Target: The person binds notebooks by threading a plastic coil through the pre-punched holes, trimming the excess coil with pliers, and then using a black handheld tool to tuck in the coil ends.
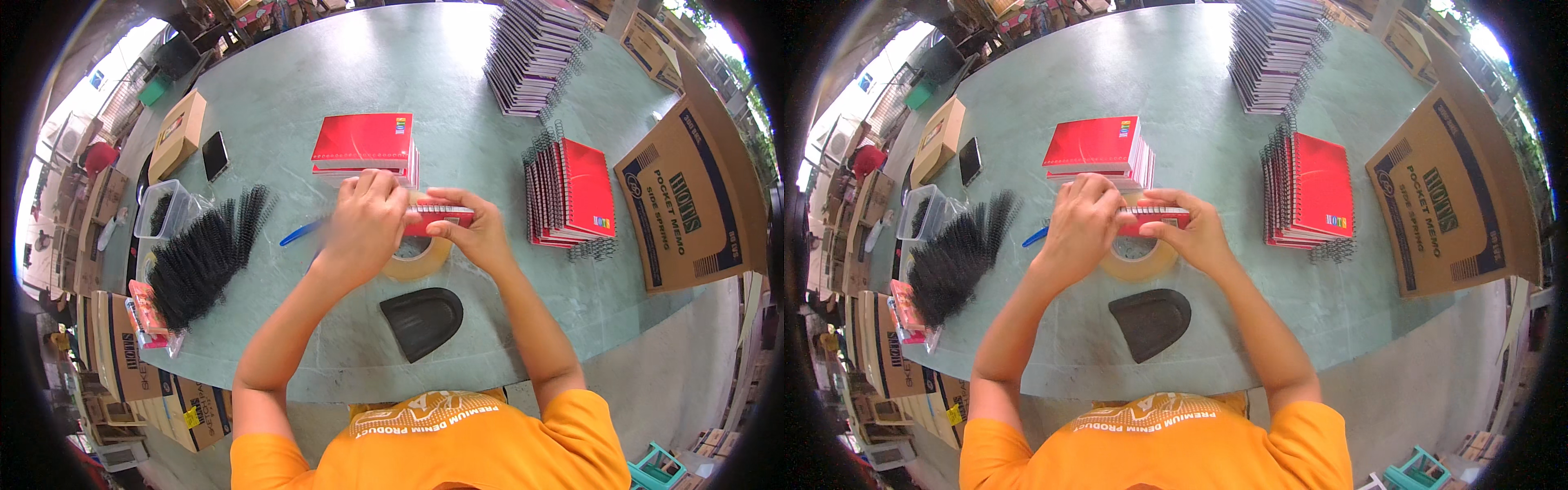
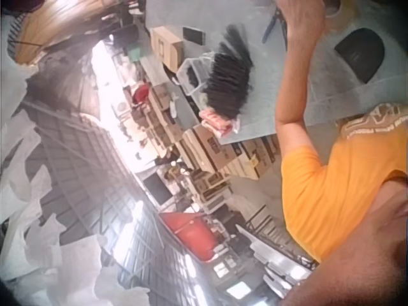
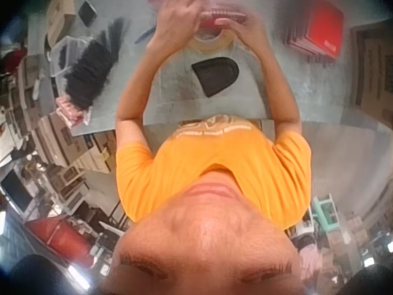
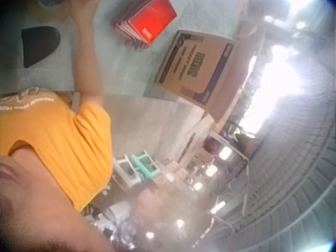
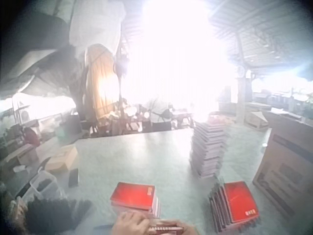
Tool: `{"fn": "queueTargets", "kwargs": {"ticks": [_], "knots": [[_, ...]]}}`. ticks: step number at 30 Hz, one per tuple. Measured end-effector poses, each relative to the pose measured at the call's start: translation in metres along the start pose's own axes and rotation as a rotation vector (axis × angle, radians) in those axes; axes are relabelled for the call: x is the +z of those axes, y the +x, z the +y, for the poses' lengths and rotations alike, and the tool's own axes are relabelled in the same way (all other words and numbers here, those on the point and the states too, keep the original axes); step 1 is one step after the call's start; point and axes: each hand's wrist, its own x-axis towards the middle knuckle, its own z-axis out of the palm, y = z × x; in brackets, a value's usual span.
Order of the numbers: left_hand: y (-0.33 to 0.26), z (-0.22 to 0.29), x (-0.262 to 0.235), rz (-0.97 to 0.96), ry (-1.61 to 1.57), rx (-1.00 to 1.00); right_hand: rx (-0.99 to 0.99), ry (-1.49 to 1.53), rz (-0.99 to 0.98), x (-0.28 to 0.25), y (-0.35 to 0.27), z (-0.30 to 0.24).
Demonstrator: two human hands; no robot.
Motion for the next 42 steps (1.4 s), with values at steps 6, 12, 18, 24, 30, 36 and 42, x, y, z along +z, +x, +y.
{"fn": "queueTargets", "kwargs": {"ticks": [6,12,18,24,30,36,42], "knots": [[-0.004,-0.006,0.001,0.002,-0.073,0.009,-0.017,0.2,-0.038,0.0,-0.001,-0.005],[0.004,0.009,-0.004,0.038,-0.172,-0.022,-0.152,0.08,-0.038,-0.01,-0.005,0.01],[0.002,0.002,-0.005,-0.038,-0.13,-0.011,0.017,0.187,0.003,-0.004,-0.009,0.004],[0.003,0.007,-0.001,0.001,-0.167,0.018,-0.14,0.098,0.1,0.001,-0.017,0.003],[0.003,0.01,0.002,-0.012,-0.206,0.032,-0.24,-0.455,0.229,-0.009,-0.025,0.007],[0.007,0.014,0.001,-0.035,-0.256,0.029,-0.117,-0.544,0.223,-0.009,-0.032,-0.002],[0.016,0.025,0.0,-0.062,-0.424,-0.007,-0.01,-0.228,0.242,-0.009,-0.035,0.011]]}}
